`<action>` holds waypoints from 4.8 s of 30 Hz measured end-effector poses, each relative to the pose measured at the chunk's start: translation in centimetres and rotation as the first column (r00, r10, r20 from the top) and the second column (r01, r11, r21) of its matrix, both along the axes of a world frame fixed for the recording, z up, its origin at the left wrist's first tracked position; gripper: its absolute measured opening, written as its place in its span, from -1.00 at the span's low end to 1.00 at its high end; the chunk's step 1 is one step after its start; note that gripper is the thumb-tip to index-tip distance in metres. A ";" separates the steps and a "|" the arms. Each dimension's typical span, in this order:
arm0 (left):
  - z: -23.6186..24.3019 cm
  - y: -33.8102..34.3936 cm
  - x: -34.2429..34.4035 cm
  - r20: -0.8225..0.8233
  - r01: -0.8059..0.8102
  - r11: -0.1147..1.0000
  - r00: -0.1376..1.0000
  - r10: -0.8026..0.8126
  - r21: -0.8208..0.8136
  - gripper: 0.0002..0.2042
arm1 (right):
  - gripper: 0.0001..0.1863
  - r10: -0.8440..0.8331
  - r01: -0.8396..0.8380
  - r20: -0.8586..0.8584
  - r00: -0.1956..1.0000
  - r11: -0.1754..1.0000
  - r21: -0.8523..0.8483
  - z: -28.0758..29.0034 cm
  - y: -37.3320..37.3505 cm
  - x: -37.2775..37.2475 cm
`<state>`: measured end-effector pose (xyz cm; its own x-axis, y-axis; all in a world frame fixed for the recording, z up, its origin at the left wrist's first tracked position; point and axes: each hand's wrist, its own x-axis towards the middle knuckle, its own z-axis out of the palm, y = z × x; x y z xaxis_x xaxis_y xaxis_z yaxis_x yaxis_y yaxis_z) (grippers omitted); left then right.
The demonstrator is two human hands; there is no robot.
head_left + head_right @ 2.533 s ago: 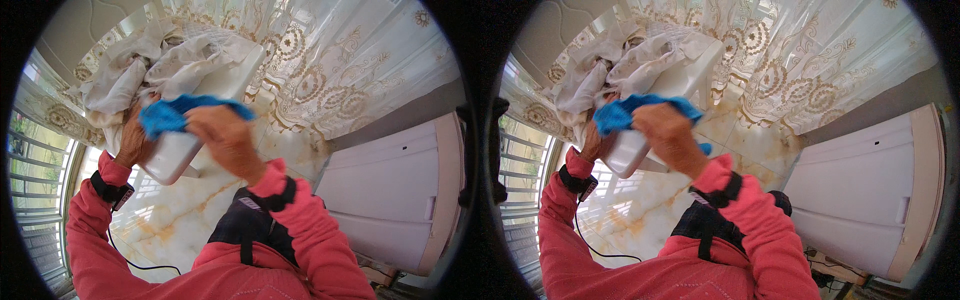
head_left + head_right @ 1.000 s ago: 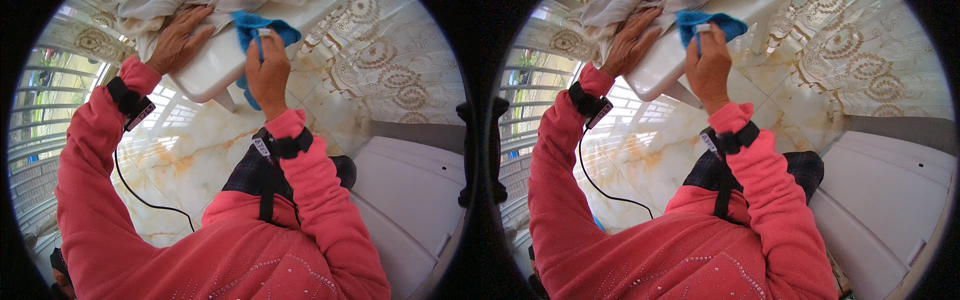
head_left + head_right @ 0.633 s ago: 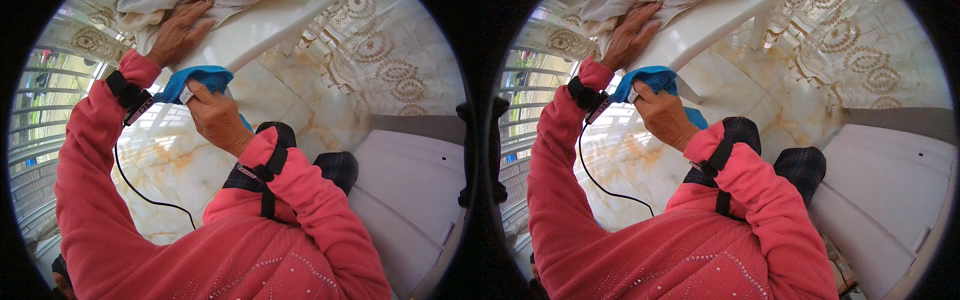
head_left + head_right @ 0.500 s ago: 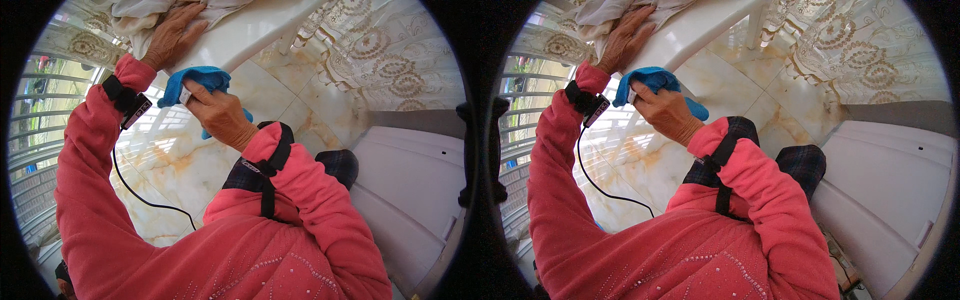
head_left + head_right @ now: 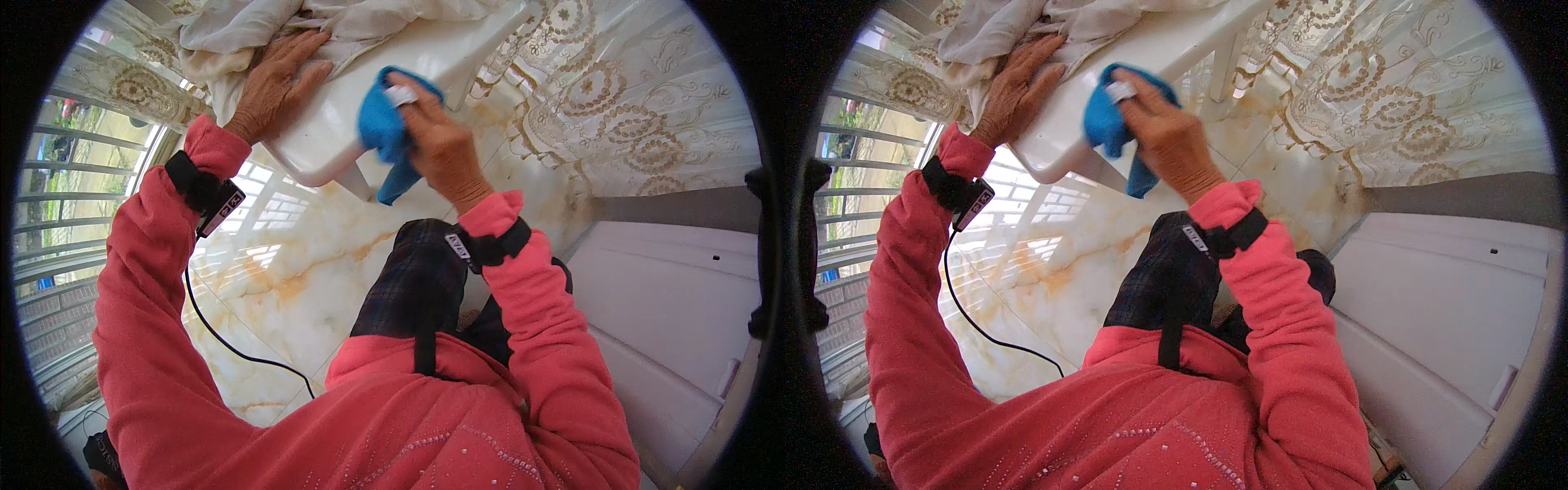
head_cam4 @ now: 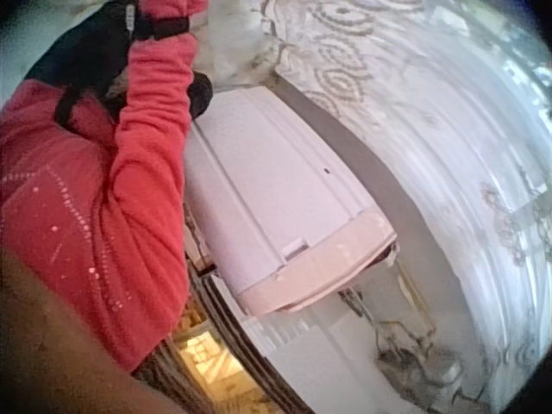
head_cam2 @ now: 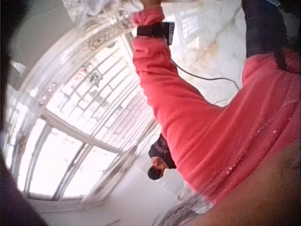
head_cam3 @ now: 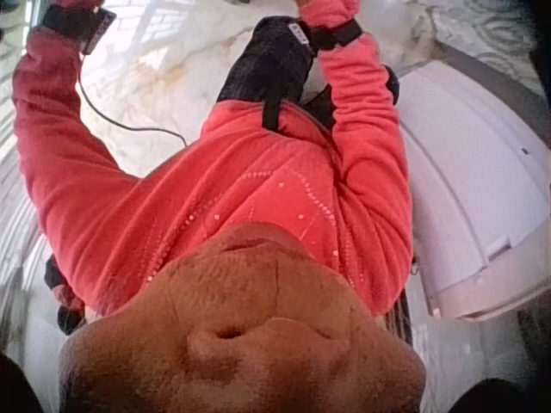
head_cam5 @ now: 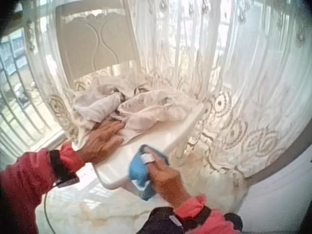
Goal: The person wipes a white wall and a pink plastic container with a blue cloth. They then wipe a white plastic stool and the surrounding floor area. The person continues wiping the pink container and the stool repeatedly.
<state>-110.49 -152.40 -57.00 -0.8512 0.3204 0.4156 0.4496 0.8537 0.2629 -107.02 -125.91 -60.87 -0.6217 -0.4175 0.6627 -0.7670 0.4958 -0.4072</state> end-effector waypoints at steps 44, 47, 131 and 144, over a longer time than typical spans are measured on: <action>4.0 3.2 1.1 0.194 -0.032 0.990 0.979 0.058 -0.137 -0.52 | -0.63 -0.314 0.361 0.198 0.928 0.889 -0.282 -8.2 6.8 -22.1; 4.0 3.2 1.0 0.214 -0.024 0.984 0.975 0.063 -0.179 -0.50 | -0.58 -0.354 0.357 0.070 0.933 0.872 -0.335 -8.3 6.0 -21.1; 2.2 1.3 0.7 0.060 0.057 0.995 0.997 -0.052 -0.077 -0.59 | -0.71 -0.143 -0.151 0.903 0.405 0.964 0.220 -35.3 -5.8 3.8; 0.7 0.8 1.7 0.036 0.017 0.998 0.999 -0.019 0.060 -0.53 | -0.91 0.554 0.524 0.832 -0.040 0.720 -0.455 -16.3 -7.5 5.5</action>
